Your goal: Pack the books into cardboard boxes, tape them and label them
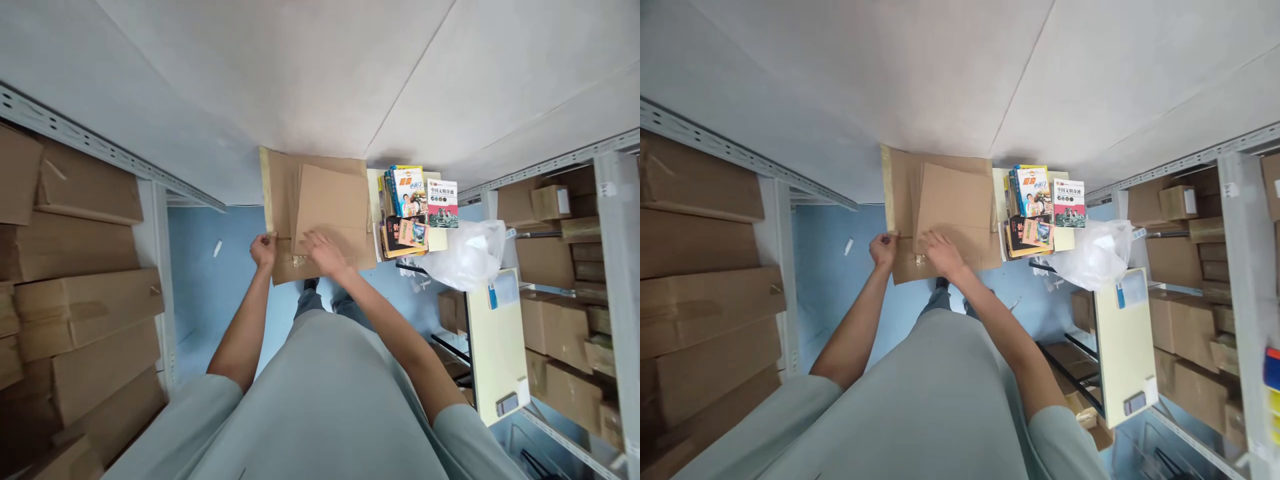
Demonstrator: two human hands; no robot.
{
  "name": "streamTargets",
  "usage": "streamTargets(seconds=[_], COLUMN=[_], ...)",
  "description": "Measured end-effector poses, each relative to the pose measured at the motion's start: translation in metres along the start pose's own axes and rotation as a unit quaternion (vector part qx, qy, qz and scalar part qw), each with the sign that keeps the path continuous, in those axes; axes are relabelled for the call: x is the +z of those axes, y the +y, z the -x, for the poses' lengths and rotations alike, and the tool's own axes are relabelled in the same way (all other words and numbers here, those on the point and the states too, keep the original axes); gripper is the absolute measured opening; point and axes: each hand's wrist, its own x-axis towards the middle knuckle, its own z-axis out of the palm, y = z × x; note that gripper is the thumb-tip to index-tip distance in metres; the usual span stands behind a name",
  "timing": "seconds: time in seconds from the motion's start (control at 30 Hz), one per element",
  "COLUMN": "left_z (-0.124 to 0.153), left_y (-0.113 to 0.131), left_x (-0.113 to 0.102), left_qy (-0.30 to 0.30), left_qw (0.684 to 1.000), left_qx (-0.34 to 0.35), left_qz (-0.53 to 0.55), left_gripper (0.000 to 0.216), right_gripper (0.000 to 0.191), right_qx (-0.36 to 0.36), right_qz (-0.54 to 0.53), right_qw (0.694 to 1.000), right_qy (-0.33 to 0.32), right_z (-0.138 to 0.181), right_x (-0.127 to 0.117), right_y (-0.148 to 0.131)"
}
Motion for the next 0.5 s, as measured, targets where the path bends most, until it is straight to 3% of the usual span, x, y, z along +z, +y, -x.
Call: streamTargets(seconds=[0.17,0.5], left_z=[0.017,0.035], left_y=[0.003,-0.002], left_x=[-0.011,-0.063], left_qy=[0.018,0.076], left_qw=[0.997,0.982], left_qx=[0.071,0.168], left_qz=[0.032,0.036], left_gripper=[0.026,0.026], right_gripper=[0.038,0.035], right_qx=[-0.087,-0.145], right_qz=[0.090,0.267], right_qw=[0.991,0.951], right_qy=[-0.046,-0.061], right_z=[-0.050,-0.051], right_x=[0.034,0.028], right_y=[-0.010,-0.034])
